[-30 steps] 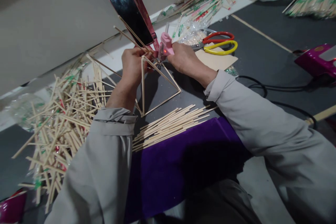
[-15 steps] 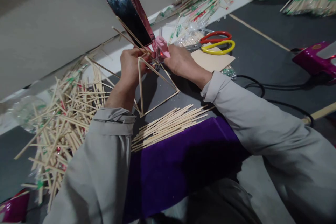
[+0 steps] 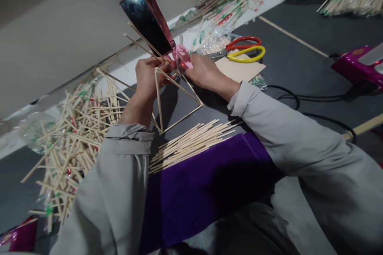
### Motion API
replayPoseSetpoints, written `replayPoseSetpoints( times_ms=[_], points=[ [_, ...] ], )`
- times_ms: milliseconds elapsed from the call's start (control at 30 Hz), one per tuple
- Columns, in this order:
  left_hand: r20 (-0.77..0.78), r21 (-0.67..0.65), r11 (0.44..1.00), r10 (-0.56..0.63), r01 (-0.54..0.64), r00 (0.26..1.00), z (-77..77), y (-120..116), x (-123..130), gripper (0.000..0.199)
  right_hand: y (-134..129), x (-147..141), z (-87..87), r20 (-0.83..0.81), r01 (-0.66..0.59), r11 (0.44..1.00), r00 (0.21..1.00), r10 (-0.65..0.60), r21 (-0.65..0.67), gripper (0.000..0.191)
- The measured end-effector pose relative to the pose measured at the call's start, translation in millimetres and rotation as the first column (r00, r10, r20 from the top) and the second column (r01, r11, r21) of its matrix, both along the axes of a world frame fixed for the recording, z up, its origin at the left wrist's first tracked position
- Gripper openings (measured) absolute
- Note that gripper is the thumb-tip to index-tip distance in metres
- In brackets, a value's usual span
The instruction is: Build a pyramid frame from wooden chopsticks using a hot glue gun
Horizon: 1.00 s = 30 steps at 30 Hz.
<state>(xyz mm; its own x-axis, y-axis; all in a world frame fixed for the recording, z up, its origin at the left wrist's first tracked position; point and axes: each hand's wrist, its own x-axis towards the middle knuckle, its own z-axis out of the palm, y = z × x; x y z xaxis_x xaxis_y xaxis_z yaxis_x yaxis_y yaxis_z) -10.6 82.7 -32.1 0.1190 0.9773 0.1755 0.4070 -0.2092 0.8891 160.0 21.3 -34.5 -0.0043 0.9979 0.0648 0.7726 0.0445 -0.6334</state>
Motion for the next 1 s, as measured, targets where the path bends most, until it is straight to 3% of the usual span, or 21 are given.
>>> replayPoseSetpoints(
  times_ms=[233, 367, 700, 1000],
  points=[
    [0.048, -0.059, 0.996, 0.072, -0.069, 0.996, 3.0, -4, 5, 0.015, -15, 4, 22.0, -0.039, -0.071, 0.997, 0.997, 0.071, -0.001, 0.038],
    [0.042, -0.083, 0.995, 0.067, -0.064, 0.997, 8.5, -10, 7, 0.014, -19, 11, 34.1, -0.058, -0.001, 0.998, 0.998, 0.005, 0.069, 0.04],
    [0.059, -0.107, 0.992, 0.072, -0.065, 0.996, 6.2, -7, 4, 0.007, 0, 2, 10.4, -0.053, 0.024, 1.0, 0.998, -0.023, 0.006, 0.042],
    [0.053, -0.085, 0.994, 0.071, -0.066, 0.996, 3.3, -3, 2, 0.007, 7, 0, 3.2, -0.027, 0.013, 1.0, 1.0, -0.013, 0.008, 0.041]
  ],
)
